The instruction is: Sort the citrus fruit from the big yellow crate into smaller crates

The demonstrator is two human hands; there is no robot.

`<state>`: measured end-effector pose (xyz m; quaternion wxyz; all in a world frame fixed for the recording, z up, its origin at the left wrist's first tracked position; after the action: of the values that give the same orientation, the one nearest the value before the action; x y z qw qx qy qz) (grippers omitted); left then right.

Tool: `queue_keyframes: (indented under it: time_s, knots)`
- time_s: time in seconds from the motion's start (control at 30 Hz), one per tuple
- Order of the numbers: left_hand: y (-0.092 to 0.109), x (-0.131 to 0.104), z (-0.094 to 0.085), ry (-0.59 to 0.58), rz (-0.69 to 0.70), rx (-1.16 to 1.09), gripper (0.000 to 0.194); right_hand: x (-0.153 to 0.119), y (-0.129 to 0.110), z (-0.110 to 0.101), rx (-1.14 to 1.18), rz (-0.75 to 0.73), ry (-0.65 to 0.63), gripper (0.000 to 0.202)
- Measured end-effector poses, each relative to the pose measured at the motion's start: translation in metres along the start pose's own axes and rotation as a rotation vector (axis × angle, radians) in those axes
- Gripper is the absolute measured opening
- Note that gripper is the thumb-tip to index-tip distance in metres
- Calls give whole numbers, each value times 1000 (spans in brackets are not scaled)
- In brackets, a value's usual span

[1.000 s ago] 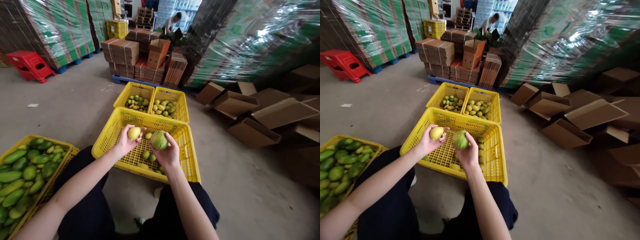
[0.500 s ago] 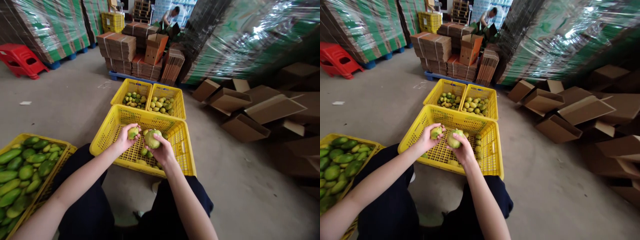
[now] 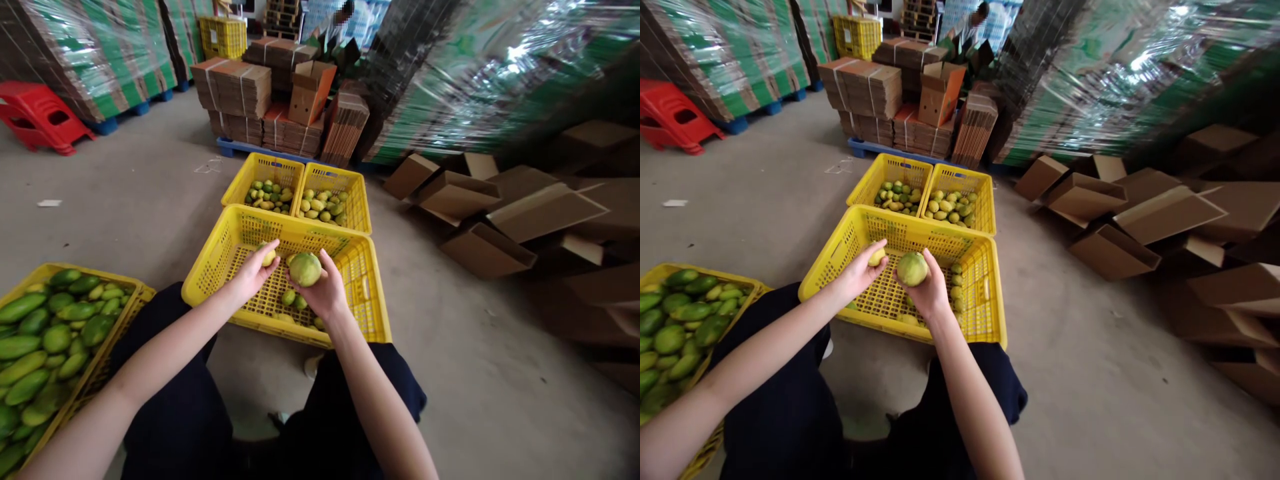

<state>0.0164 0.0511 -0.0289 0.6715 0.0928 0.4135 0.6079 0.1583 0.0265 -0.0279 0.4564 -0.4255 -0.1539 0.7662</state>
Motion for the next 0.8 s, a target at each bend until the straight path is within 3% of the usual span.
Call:
queue_keyframes:
  time_s: [0.13,0.2,0.37,0.6,0.8]
  knots:
    - [2,-3,1,-57,-40,39,13,-2,4,4,-41,29,-29,39]
    - [1,-3,2,-81,-80,36,22,-4,5,5,-20,50,-5,38]
    - [-3,-2,4,-79,-131,30,39,-3,1,-9,106,18,227,29]
    - [-5,-6,8,-93,-189,14,26,4,8,-14,165,100,216,25]
    - [1,-7,4,-61,-56,44,5,-4,2,-8,197,25,194,25]
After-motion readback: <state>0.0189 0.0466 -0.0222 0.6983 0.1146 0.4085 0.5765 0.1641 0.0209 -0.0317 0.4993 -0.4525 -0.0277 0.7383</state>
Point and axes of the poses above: each hand's wrist, its own x-axis towards the middle knuckle, its own z-axis out of the palm, y = z × x, the point moved 5 cm from there along x, towards the middle knuckle, and after that the axes turned 12 degrees about z, right-handed, at the moved point
